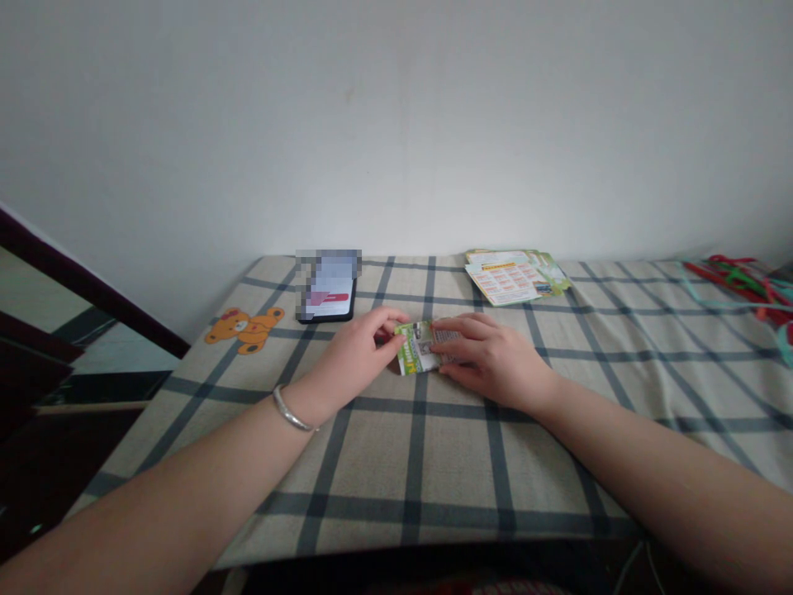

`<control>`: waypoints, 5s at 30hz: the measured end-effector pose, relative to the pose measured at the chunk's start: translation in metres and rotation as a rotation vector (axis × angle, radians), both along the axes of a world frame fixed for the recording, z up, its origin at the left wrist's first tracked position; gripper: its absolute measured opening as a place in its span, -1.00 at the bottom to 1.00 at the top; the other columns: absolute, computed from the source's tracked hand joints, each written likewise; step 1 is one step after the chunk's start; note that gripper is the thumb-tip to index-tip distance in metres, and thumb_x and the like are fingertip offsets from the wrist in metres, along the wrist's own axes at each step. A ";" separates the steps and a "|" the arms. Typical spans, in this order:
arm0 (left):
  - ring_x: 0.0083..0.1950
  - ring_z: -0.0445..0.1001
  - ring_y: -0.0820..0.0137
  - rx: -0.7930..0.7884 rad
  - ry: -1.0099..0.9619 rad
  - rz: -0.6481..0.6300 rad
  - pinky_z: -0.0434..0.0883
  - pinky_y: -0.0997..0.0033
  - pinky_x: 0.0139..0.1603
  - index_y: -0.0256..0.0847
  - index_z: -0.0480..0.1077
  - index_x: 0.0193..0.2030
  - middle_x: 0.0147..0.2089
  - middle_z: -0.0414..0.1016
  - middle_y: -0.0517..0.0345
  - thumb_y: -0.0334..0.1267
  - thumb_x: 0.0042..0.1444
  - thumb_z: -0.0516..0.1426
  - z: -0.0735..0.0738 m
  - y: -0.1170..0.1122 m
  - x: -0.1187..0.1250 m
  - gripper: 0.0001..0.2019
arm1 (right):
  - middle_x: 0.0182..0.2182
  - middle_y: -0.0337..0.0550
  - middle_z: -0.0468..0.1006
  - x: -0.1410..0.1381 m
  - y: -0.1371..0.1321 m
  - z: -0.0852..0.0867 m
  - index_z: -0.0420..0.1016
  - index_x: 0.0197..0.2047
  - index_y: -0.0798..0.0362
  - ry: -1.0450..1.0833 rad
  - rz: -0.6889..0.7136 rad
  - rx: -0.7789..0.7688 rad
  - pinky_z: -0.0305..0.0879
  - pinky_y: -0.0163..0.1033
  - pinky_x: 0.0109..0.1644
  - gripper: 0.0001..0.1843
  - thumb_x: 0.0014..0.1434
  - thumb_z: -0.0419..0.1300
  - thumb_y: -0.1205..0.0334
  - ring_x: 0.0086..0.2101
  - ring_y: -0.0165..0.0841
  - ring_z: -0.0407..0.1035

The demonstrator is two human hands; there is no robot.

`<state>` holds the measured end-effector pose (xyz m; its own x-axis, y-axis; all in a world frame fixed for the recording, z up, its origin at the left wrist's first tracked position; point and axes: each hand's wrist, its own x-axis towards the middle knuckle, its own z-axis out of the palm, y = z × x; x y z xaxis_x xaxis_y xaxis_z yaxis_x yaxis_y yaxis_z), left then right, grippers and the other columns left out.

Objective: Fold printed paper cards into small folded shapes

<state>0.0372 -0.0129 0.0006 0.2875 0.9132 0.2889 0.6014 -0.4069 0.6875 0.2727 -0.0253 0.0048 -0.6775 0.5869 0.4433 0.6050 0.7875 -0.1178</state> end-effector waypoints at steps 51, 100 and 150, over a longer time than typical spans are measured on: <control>-0.18 0.55 0.38 -0.090 -0.254 0.003 0.53 0.35 -0.14 -0.22 0.46 -0.01 -0.12 0.59 0.07 -0.24 0.23 0.07 0.002 0.002 -0.003 -0.74 | -0.26 -0.15 0.60 0.003 0.011 -0.012 0.51 -0.06 -0.01 0.605 -0.233 -0.394 0.43 -0.22 -0.30 -0.75 0.20 0.13 0.28 -0.37 -0.38 0.45; -0.14 0.55 0.37 -0.054 -0.208 -0.060 0.54 0.35 -0.16 -0.19 0.47 -0.07 -0.12 0.58 0.09 -0.26 0.23 0.07 -0.001 0.001 0.000 -0.79 | -0.48 -0.27 0.45 -0.001 0.011 -0.014 0.45 -0.03 -0.03 0.626 -0.225 -0.473 0.22 -0.30 -0.53 -0.73 0.19 0.18 0.14 -0.52 -0.43 0.29; -0.23 0.53 0.39 -0.157 -0.420 -0.087 0.49 0.37 -0.22 -0.22 0.44 -0.08 -0.21 0.56 0.11 -0.30 0.12 0.17 -0.004 0.004 0.002 -0.78 | -0.49 -0.27 0.48 0.000 0.009 -0.012 0.51 -0.05 0.02 0.686 -0.228 -0.545 0.21 -0.32 -0.51 -0.74 0.17 0.20 0.21 -0.53 -0.47 0.29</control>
<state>0.0391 -0.0087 -0.0034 0.2528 0.9326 0.2575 0.2252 -0.3155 0.9218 0.2724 -0.0166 -0.0071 -0.2088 0.9212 0.3284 0.3992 0.3869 -0.8312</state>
